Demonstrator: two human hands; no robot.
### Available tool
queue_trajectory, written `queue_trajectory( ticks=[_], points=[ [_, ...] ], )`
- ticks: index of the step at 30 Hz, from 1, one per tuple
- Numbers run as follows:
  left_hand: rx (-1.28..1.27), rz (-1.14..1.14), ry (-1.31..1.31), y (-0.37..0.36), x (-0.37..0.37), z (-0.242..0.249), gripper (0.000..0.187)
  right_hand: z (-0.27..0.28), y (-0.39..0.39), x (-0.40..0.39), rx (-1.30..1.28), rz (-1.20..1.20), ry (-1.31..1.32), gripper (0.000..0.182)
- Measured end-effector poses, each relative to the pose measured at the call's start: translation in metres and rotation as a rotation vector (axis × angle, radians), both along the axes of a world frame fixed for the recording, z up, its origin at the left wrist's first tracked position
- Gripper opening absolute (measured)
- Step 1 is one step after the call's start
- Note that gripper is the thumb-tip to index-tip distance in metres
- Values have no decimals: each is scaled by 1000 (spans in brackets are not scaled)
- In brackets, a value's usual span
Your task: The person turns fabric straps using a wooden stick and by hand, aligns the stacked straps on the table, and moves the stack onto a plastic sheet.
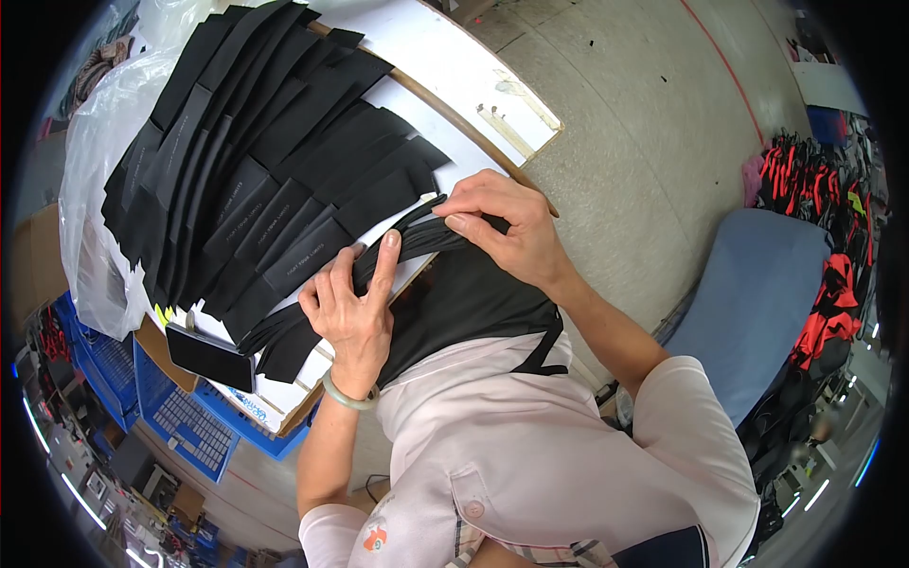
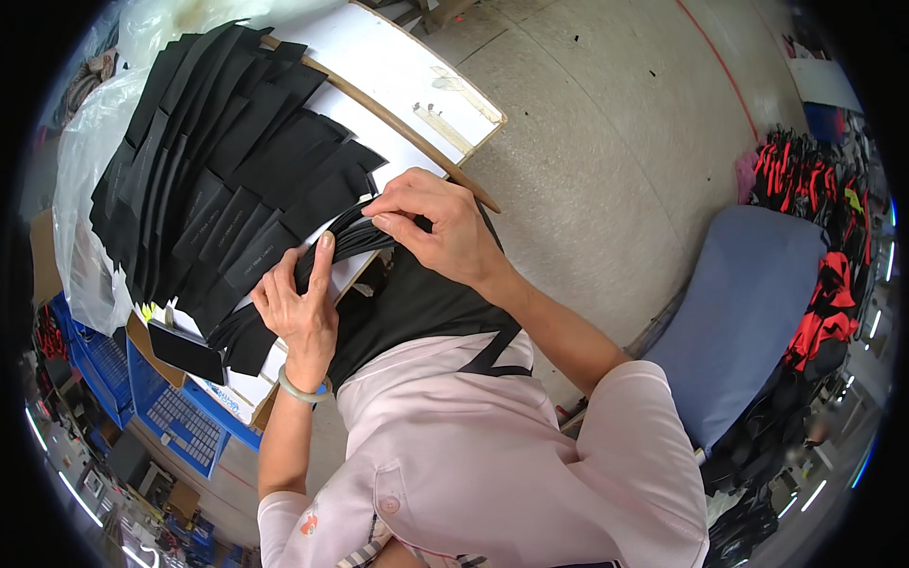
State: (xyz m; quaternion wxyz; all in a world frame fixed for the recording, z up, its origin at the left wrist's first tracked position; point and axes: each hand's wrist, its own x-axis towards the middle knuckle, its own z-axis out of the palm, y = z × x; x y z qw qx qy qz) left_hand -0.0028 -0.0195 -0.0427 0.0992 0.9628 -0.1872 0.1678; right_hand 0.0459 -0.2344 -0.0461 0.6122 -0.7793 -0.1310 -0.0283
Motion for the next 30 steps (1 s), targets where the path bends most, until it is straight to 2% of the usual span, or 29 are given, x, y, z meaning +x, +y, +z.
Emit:
queue_trajectory(
  ticks=[8,20,23,26,30],
  points=[
    [-28,-6,-2,2,0,-2,55,7,0,1,-46,40,47,15],
    [1,-1,-60,3,0,-4,50,17,5,5,-299,57,-154,18],
    [-34,2,-35,1,0,1,58,17,7,6,-323,47,-189,15],
    [-32,9,-42,1,0,1,58,16,7,6,-340,59,-222,13],
    [1,24,-81,3,0,-7,50,24,8,6,-346,97,-209,14]
  ],
)
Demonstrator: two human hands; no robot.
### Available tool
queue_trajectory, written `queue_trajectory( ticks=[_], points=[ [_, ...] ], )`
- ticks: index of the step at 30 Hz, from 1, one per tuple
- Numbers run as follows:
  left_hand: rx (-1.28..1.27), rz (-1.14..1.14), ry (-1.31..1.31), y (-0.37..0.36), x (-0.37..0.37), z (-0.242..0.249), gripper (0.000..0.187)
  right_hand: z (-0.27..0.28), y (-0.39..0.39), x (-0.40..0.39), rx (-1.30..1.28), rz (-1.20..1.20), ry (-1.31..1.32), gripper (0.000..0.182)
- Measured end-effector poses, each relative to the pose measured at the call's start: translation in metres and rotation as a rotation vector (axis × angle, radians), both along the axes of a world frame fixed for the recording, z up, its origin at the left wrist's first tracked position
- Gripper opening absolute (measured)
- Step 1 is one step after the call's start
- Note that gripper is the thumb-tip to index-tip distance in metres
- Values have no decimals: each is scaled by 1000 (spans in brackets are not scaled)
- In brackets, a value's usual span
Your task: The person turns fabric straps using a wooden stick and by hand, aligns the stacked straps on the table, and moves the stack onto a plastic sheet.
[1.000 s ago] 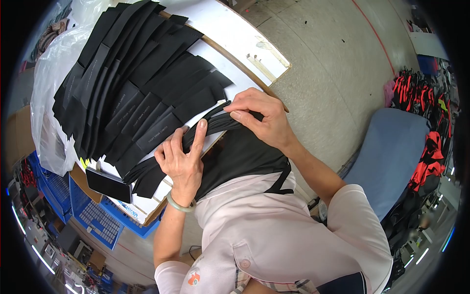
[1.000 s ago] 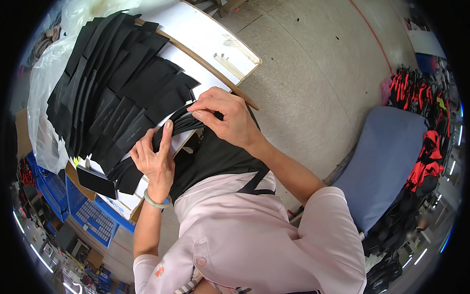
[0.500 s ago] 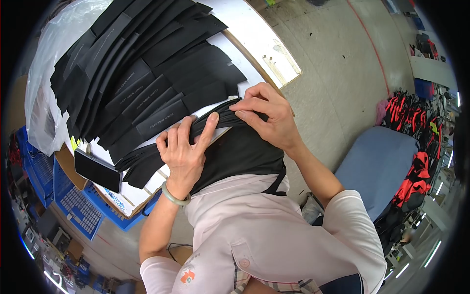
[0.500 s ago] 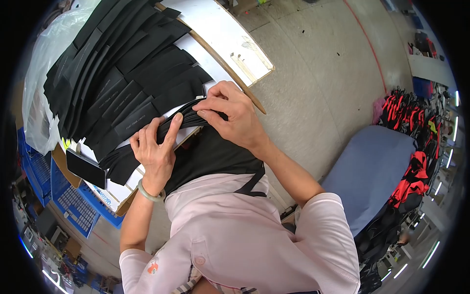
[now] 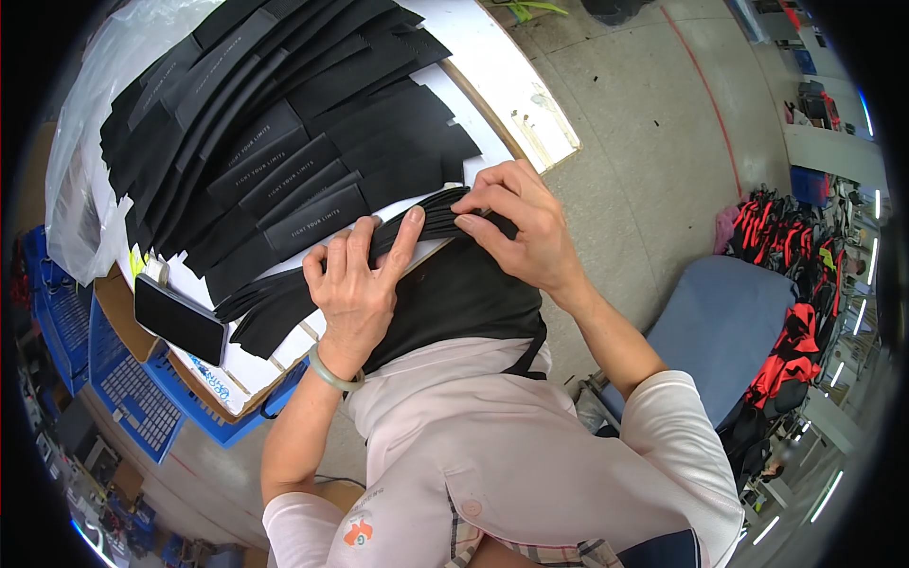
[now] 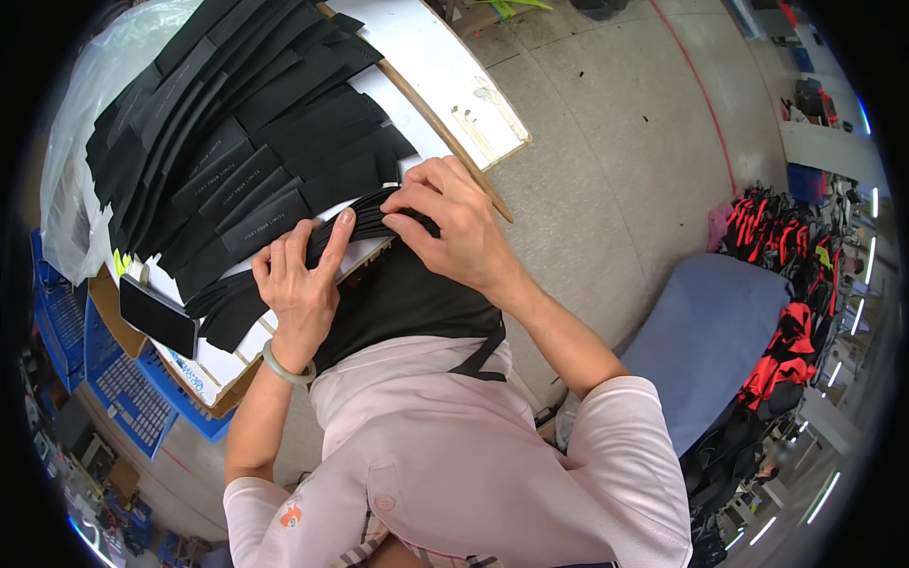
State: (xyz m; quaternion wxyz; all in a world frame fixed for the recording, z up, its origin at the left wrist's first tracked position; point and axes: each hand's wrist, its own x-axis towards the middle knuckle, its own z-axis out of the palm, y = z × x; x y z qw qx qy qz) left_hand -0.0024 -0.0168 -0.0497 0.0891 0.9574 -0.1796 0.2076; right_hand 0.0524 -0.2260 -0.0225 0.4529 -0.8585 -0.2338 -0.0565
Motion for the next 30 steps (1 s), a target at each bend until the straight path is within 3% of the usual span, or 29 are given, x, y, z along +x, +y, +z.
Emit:
queue_trajectory(
  ticks=[5,8,12,16,26,30],
  points=[
    [-35,-21,23,-1,-1,6,63,-3,1,4,-127,-20,265,19],
    [10,-20,-3,1,-1,0,49,7,1,2,-267,36,264,29],
    [19,-24,-11,1,0,2,48,3,-11,5,-283,117,315,39],
    [-6,-22,-15,0,0,-1,48,-4,-30,9,167,65,697,28],
    [11,-54,7,1,-2,0,52,-8,-20,17,41,-20,495,19],
    [0,-59,16,0,-1,0,51,-12,-23,16,112,-13,563,19]
  ],
)
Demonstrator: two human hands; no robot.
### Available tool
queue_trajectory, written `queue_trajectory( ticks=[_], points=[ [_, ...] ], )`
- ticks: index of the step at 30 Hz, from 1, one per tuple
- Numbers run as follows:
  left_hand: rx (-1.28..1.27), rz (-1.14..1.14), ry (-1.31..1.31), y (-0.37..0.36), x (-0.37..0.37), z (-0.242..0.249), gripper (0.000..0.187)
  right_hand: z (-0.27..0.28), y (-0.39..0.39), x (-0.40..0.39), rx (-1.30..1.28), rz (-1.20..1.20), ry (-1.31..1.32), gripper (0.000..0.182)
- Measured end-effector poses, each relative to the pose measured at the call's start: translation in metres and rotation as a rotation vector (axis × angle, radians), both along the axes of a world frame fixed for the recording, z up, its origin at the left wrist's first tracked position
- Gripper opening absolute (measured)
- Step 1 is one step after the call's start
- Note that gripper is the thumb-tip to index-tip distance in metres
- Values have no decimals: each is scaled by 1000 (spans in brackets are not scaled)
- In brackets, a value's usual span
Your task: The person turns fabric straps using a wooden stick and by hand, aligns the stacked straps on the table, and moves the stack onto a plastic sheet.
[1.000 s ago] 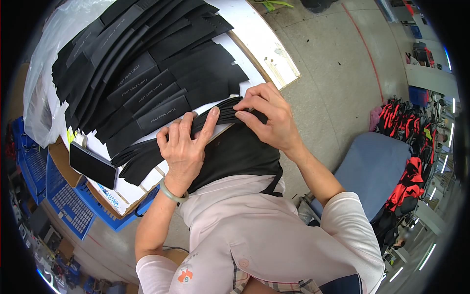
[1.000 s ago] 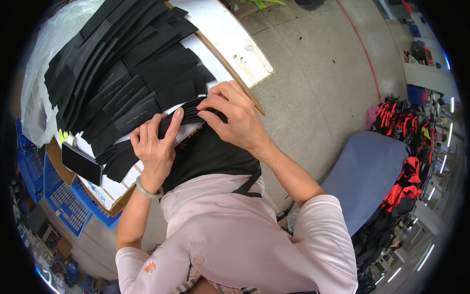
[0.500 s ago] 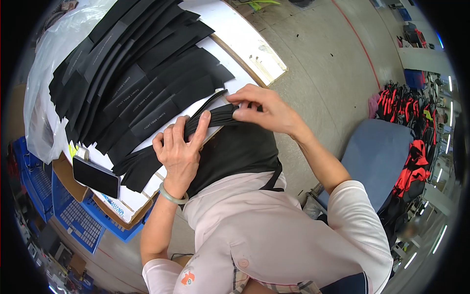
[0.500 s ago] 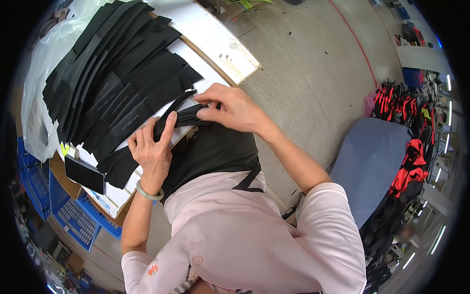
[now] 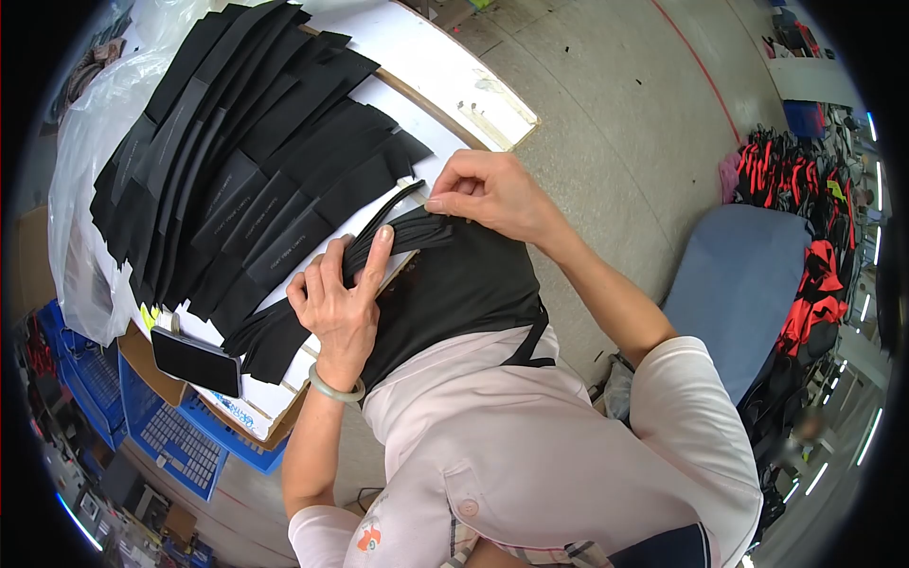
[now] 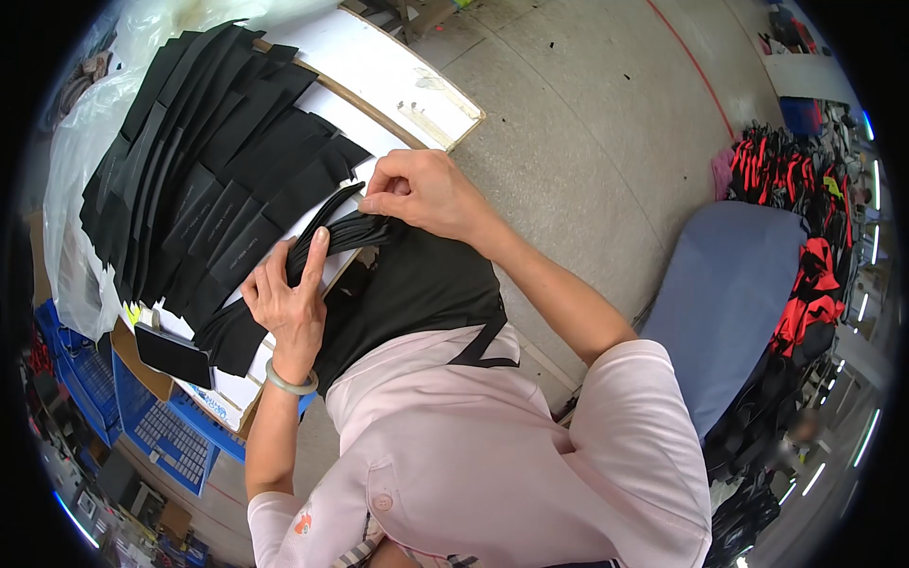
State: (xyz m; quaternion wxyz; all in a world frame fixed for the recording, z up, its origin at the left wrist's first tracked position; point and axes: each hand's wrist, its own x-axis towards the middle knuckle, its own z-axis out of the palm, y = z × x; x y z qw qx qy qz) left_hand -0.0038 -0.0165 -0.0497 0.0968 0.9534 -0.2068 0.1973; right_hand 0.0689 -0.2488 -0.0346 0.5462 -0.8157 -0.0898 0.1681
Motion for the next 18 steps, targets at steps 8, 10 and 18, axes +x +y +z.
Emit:
queue_trajectory(
  ticks=[8,10,18],
  points=[
    [-10,-4,-11,0,0,2,54,2,1,4,57,82,14,16],
    [-4,1,-14,0,0,2,53,1,2,6,54,95,14,16],
    [-21,-6,-7,1,0,1,54,5,5,15,-62,210,-302,12]
  ],
)
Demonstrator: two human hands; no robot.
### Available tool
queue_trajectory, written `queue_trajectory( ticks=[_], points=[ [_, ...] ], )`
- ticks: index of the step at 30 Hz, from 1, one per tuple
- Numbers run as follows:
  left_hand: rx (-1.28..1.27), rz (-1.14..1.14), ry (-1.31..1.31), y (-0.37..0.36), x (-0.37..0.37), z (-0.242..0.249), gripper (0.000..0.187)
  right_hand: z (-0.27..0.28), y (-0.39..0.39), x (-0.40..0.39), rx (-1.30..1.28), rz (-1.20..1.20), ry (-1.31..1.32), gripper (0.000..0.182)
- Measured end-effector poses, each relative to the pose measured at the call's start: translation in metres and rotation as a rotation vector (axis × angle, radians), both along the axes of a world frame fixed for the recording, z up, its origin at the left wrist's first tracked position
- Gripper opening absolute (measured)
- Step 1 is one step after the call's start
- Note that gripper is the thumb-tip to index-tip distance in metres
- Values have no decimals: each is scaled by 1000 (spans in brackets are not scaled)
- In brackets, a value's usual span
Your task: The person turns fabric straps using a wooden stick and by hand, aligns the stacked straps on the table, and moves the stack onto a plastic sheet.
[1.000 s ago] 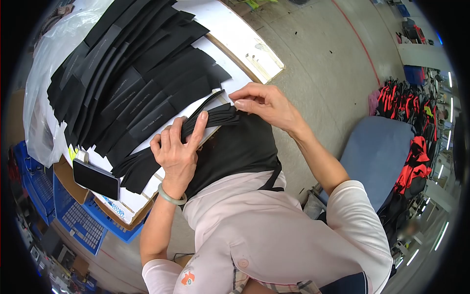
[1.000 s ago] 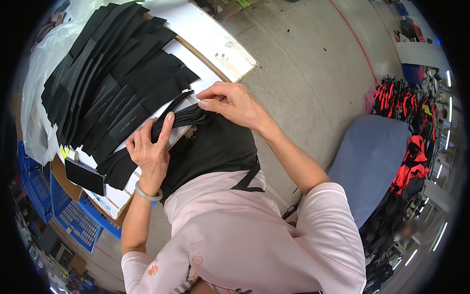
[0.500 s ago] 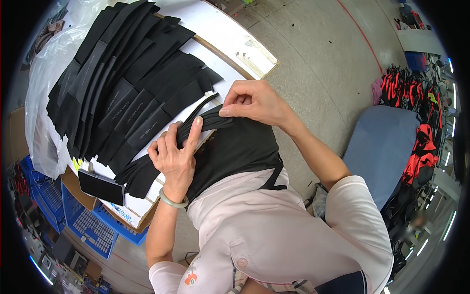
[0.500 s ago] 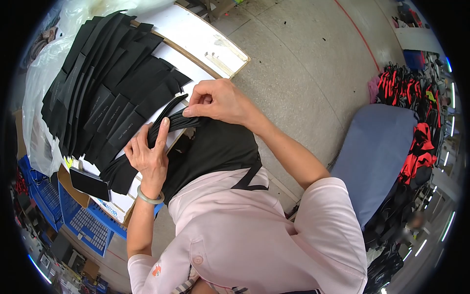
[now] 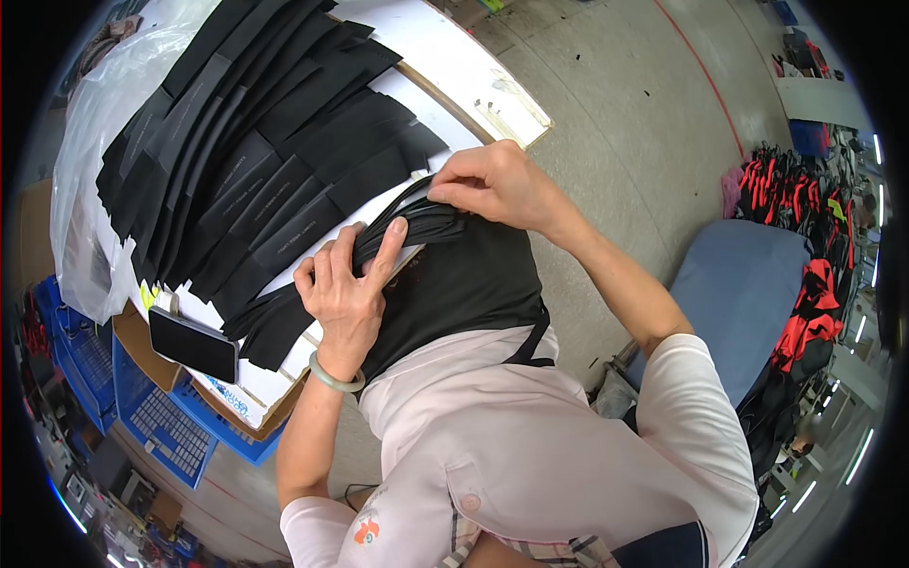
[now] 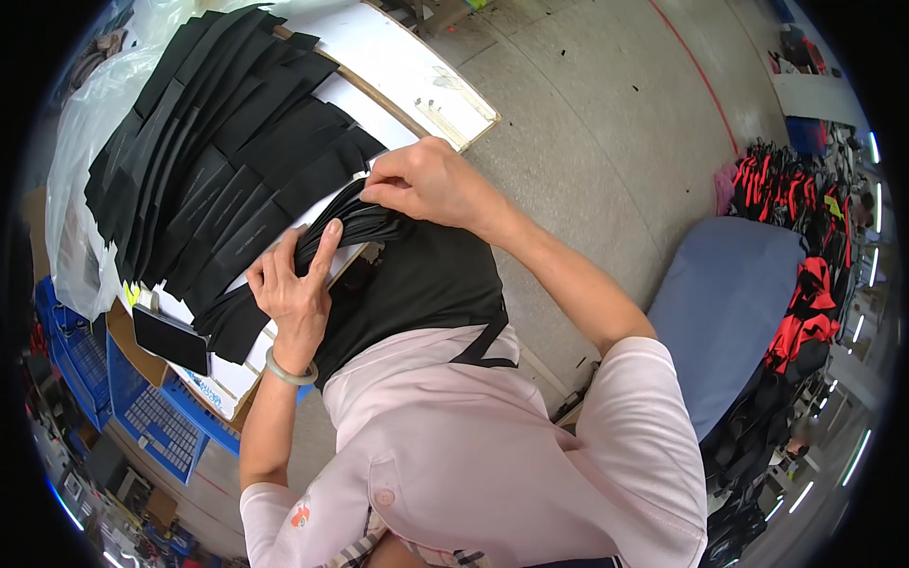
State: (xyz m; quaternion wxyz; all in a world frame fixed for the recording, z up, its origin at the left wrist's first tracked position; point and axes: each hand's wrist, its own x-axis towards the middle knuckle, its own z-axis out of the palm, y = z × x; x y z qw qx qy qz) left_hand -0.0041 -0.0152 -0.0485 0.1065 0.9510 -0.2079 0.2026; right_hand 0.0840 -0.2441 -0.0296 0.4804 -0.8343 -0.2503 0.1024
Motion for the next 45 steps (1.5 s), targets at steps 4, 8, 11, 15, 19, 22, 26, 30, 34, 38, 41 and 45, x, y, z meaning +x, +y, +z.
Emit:
queue_trajectory(
  ticks=[4,8,11,15,19,22,26,30,34,38,41,45],
  points=[
    [-6,-9,0,1,0,-1,55,-6,3,6,-54,144,-433,7],
    [1,-7,19,0,0,1,52,-13,-5,14,-121,217,-423,10],
    [-18,-23,27,0,0,-1,48,-21,-2,17,3,91,-337,8],
    [-10,-19,19,-1,1,-2,47,-25,3,13,46,-33,-319,7],
    [29,0,14,-3,2,2,54,-1,-13,-2,82,-108,10,19],
    [41,-11,12,-4,1,3,59,6,-14,-15,69,36,42,20],
    [33,-32,-9,-3,2,1,60,-7,-10,-16,95,28,-42,18],
    [35,-59,-23,-1,2,0,62,-9,-10,-7,146,31,195,16],
    [25,-60,-3,-1,1,1,60,-4,-10,0,193,30,520,16],
    [24,-62,0,-2,1,1,57,-7,-8,6,201,21,604,17],
    [26,-65,-6,-2,1,1,55,-8,-6,7,232,5,602,19],
    [35,-54,0,-2,0,1,55,-4,-7,5,201,-10,500,21]
  ],
)
